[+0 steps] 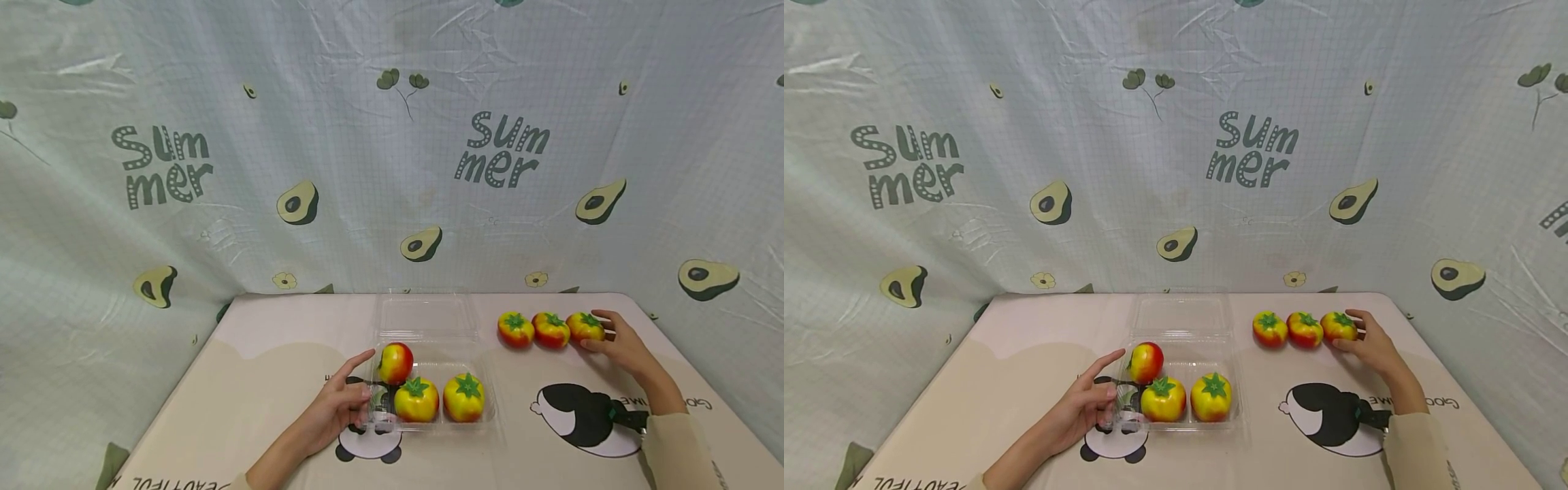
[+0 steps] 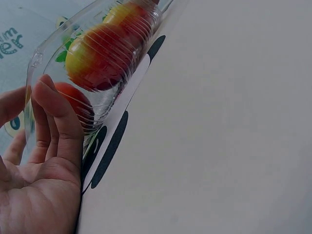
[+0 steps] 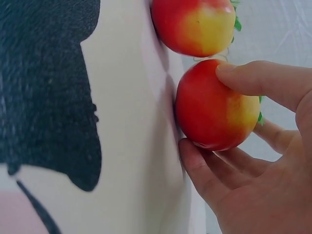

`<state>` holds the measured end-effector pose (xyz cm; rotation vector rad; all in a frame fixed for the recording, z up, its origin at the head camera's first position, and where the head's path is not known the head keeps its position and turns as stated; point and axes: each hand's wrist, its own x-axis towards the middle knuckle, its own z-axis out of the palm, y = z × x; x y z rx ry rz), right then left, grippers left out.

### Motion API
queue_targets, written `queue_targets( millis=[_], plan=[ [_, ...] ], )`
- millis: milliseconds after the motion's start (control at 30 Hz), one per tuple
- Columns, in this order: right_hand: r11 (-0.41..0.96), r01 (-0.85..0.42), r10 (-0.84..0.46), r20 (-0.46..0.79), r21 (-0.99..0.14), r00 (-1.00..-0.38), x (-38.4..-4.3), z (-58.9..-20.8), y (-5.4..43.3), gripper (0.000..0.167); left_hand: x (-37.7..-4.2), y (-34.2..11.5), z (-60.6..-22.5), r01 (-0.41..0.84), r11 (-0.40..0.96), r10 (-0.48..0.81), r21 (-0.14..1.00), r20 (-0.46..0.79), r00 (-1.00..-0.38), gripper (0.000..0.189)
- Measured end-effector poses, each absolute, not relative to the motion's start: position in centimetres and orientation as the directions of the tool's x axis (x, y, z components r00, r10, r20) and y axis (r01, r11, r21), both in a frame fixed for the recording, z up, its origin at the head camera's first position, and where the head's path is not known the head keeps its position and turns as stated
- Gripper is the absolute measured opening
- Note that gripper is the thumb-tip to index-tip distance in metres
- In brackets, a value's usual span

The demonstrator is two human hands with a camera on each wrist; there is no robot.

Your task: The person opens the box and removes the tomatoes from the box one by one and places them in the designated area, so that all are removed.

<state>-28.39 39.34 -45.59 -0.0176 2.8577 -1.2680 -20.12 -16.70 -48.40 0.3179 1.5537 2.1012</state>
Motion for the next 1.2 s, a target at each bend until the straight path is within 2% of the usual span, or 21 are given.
queue_targets(
  millis=[933, 1200],
  plan=[
    [0.669, -0.021, -0.027, 0.004, -0.743, -1.000, -27.64, -45.75, 39.32, 0.081, -19.93, -17.09, -48.46, -0.240, -0.218, 0.524, 0.946, -0.094, -0.846, 0.073],
    [0.663, -0.006, -0.020, -0.011, -0.748, -1.000, -27.37, -46.12, 39.54, 0.084, -19.86, -17.15, -48.53, -0.252, -0.218, 0.525, 0.943, -0.104, -0.845, 0.074]
  ],
)
